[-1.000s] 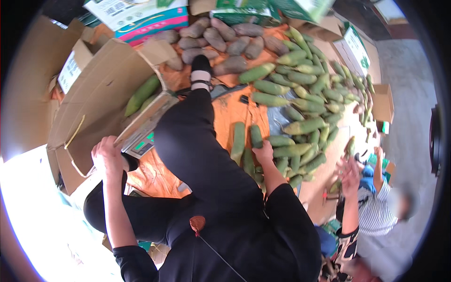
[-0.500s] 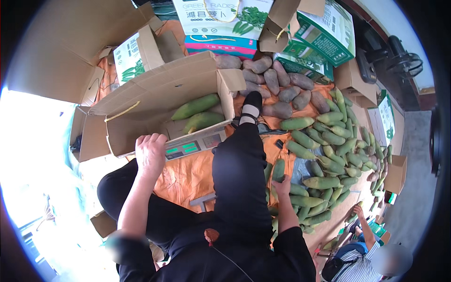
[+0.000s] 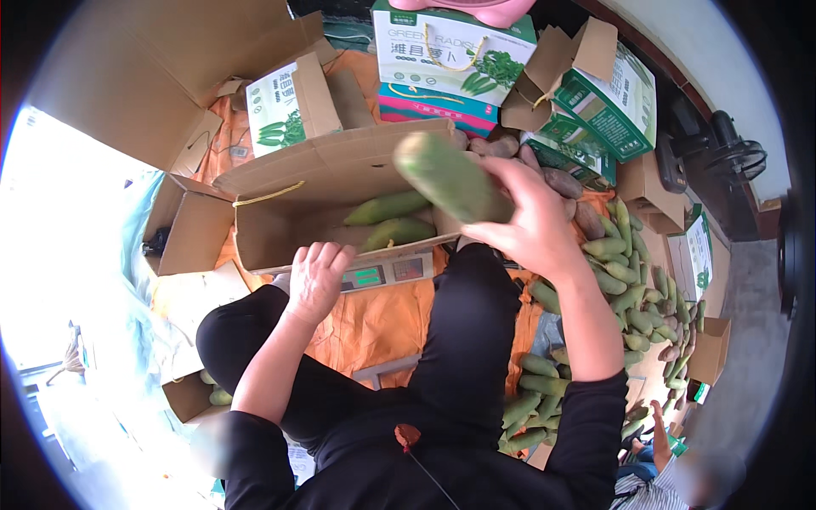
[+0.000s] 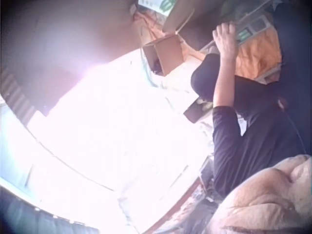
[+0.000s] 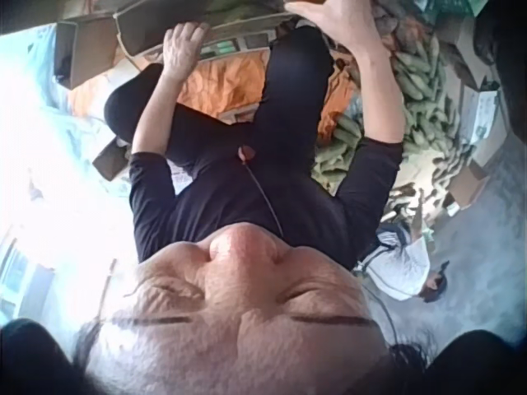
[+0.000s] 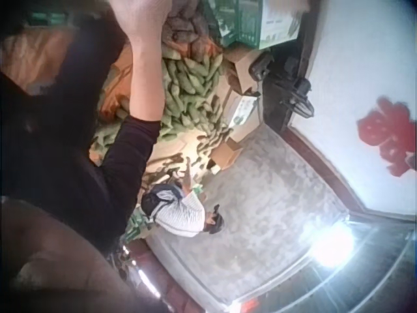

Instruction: Packing luffas into cardboard boxes and weighing them.

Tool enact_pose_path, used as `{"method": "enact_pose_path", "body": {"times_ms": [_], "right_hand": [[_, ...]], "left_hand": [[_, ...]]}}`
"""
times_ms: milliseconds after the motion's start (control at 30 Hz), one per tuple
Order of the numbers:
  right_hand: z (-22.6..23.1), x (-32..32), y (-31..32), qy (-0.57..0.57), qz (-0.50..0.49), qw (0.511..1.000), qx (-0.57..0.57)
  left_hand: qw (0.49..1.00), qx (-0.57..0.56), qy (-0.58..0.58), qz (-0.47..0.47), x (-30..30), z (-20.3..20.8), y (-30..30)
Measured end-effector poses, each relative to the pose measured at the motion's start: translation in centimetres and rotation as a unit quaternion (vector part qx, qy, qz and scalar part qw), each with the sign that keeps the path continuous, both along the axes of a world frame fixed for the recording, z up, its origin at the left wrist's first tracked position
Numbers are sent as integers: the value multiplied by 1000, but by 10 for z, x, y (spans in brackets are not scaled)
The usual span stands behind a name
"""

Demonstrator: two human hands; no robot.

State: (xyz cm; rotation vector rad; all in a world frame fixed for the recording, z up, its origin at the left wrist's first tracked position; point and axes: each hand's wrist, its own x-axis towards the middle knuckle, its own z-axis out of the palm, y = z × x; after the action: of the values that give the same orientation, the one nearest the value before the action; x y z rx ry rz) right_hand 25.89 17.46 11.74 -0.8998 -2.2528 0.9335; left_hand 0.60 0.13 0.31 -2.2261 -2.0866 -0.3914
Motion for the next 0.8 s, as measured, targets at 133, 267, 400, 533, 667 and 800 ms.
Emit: {"method": "enact_pose_path", "body": {"times_ms": [133,267,400,533,667,800], "right_hand": [[-26,-92,8,-95,113,988,48],[-71,-162,-7,-272,162,947,55],[-120,-205,-26,-338,187,922,18],[-122,-215,-29,-236,224,944,-55],[-83,-189,2,-71,233,968,-58],[-4,-104,23,-29,172,979,-108]], "left_hand": [[998,25,-46,-43,-3,5,-4],[998,4,-43,-47,-7,-2,-9],[997,10,-59,-52,-5,-2,-6],[998,10,-54,-39,-8,-5,-6],[999,27,-36,-23,-4,-9,-1],[999,19,-27,-11,-4,-8,-1]]}}
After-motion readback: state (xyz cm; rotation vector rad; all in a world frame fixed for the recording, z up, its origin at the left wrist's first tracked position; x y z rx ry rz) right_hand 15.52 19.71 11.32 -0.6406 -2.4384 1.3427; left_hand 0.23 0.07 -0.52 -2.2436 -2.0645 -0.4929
